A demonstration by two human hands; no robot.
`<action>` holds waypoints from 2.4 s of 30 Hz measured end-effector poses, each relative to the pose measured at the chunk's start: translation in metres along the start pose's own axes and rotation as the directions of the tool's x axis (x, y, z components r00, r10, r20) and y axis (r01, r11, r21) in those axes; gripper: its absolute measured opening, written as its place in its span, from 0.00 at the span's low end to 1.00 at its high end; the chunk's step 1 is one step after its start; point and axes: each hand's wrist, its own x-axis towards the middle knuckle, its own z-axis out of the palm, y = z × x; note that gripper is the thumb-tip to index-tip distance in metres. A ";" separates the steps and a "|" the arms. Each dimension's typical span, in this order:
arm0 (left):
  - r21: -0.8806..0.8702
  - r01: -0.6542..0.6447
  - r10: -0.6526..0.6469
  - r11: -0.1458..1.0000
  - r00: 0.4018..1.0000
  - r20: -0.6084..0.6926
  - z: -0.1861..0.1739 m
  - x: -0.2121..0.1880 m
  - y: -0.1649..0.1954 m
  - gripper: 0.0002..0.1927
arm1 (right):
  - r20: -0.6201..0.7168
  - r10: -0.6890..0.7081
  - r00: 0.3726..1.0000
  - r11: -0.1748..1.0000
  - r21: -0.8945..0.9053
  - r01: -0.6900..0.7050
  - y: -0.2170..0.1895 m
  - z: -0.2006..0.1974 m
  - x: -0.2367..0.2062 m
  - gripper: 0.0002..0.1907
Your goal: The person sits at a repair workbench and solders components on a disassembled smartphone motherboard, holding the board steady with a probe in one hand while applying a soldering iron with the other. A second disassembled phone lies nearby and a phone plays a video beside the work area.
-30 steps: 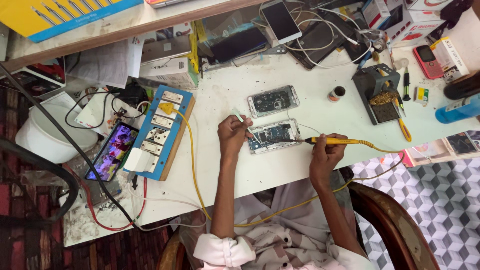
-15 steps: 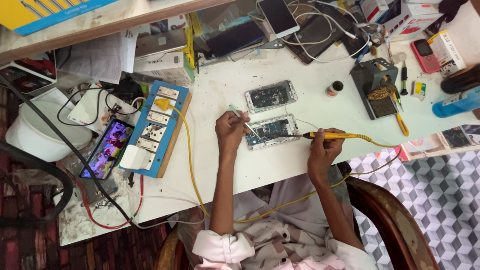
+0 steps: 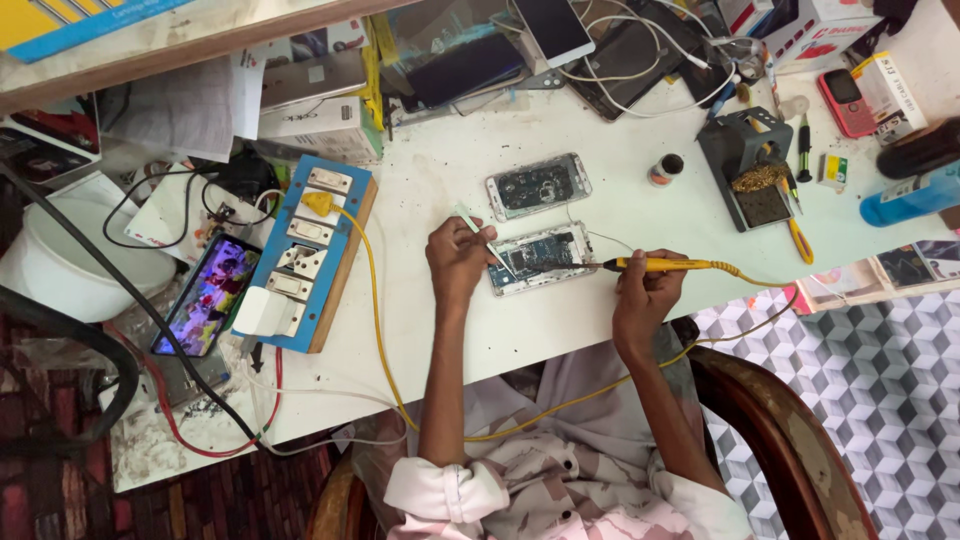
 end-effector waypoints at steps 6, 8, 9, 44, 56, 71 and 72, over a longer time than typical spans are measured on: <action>-0.048 -0.080 0.080 0.996 0.997 -0.003 0.003 -0.001 -0.001 0.08 | -0.025 0.005 1.000 1.000 0.012 -0.004 0.001 0.001 0.000 0.08; -0.024 -0.078 0.078 0.997 0.997 -0.003 0.003 0.000 -0.002 0.07 | -0.023 0.014 1.000 0.999 0.040 -0.013 0.000 0.001 0.001 0.08; -0.010 -0.075 0.075 0.997 0.997 -0.005 0.003 -0.001 -0.002 0.07 | -0.021 0.021 1.000 0.998 0.054 -0.020 0.000 0.000 0.001 0.08; 0.084 -0.079 0.083 0.993 0.996 -0.038 0.004 -0.002 0.001 0.09 | 0.026 -0.070 0.997 0.996 -0.049 0.071 -0.005 -0.001 -0.008 0.10; 0.084 -0.096 0.099 0.992 0.995 -0.028 0.004 -0.003 0.002 0.09 | 0.148 -0.216 0.965 0.973 -0.051 0.226 0.002 -0.011 -0.022 0.10; 0.077 -0.097 0.100 0.992 0.995 -0.031 0.006 -0.001 -0.006 0.10 | 0.128 -0.216 0.968 0.975 0.085 0.207 0.007 -0.015 -0.021 0.09; 0.080 -0.098 0.101 0.992 0.994 -0.033 0.005 0.000 -0.005 0.10 | 0.116 -0.214 0.970 0.974 0.096 0.203 0.007 -0.014 -0.020 0.10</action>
